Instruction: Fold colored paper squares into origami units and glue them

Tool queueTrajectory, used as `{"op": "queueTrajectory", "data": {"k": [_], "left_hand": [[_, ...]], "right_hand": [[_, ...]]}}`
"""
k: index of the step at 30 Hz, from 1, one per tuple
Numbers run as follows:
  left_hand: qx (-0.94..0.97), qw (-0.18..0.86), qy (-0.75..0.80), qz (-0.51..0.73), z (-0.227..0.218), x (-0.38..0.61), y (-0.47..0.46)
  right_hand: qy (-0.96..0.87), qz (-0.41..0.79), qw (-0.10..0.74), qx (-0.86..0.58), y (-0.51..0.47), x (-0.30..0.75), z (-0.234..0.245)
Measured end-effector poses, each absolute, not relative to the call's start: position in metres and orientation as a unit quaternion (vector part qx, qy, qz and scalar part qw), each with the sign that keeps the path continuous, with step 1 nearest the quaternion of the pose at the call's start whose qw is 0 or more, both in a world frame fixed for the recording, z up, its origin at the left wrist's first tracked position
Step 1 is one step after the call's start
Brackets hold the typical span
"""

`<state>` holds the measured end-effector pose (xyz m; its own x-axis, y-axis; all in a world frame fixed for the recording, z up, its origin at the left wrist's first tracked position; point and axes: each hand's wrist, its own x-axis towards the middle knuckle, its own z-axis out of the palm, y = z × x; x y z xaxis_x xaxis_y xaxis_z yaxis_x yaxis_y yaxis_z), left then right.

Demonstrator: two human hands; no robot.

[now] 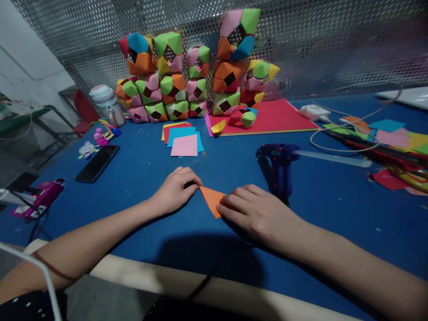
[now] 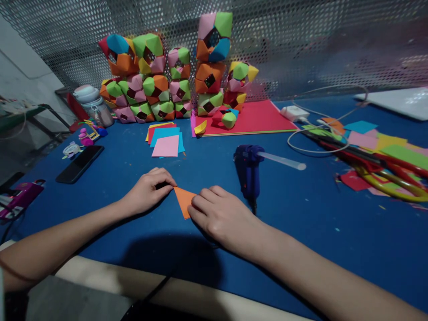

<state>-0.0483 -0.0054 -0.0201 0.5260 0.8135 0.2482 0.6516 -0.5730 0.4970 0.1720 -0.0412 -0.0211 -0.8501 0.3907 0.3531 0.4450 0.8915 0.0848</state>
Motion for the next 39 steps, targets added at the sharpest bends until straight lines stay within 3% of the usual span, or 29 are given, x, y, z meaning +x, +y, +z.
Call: {"op": "queueTrajectory", "data": {"k": [14,21,25,30,39], "left_hand": [[0.844,0.177,0.438,0.253,-0.022,-0.049,-0.003],[0.849,0.111,0.377,0.353,-0.013,-0.043,-0.021],[0.925,0.107,0.255,0.26,-0.014,-0.027,-0.042],[0.948,0.067,0.291,0.11,-0.017,-0.016,-0.049],[0.936,-0.007,0.346,0.057,-0.01,-0.023,-0.042]], "right_hand": [[-0.964,-0.091,0.128,-0.215,-0.044,0.174,-0.023],[-0.966,-0.085,0.124,-0.211,-0.043,0.173,-0.023],[-0.967,-0.069,0.133,-0.208,-0.044,0.174,-0.023],[-0.966,-0.033,0.126,-0.224,-0.048,0.177,-0.021],[-0.965,0.02,0.125,-0.231,-0.048,0.183,-0.014]]}}
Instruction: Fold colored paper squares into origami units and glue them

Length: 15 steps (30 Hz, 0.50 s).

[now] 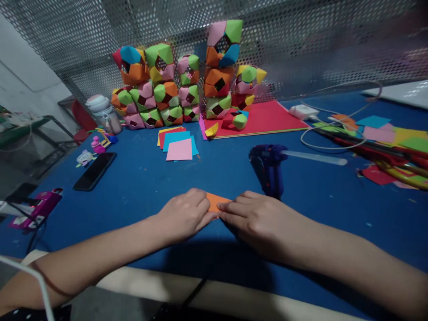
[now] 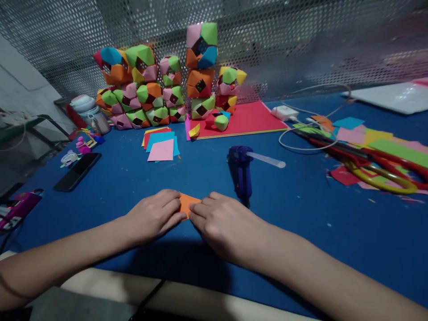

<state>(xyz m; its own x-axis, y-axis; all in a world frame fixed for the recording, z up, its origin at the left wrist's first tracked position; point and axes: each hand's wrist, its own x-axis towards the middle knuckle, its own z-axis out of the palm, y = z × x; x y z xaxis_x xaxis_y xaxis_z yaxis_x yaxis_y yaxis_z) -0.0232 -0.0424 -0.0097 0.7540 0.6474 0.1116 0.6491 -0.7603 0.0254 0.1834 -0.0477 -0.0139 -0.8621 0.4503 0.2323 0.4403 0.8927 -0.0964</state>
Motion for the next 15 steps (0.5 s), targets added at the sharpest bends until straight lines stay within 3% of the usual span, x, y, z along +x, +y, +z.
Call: {"op": "queueTrajectory", "data": {"k": [10,15], "left_hand": [[-0.939,0.038,-0.337,-0.054,-0.011,-0.029,-0.035],[-0.941,0.058,-0.331,-0.041,-0.012,-0.028,-0.036]], "right_hand": [[-0.947,0.054,0.129,-0.288,-0.039,0.176,-0.013],[-0.936,0.038,0.073,-0.342,-0.042,0.186,-0.003]]}}
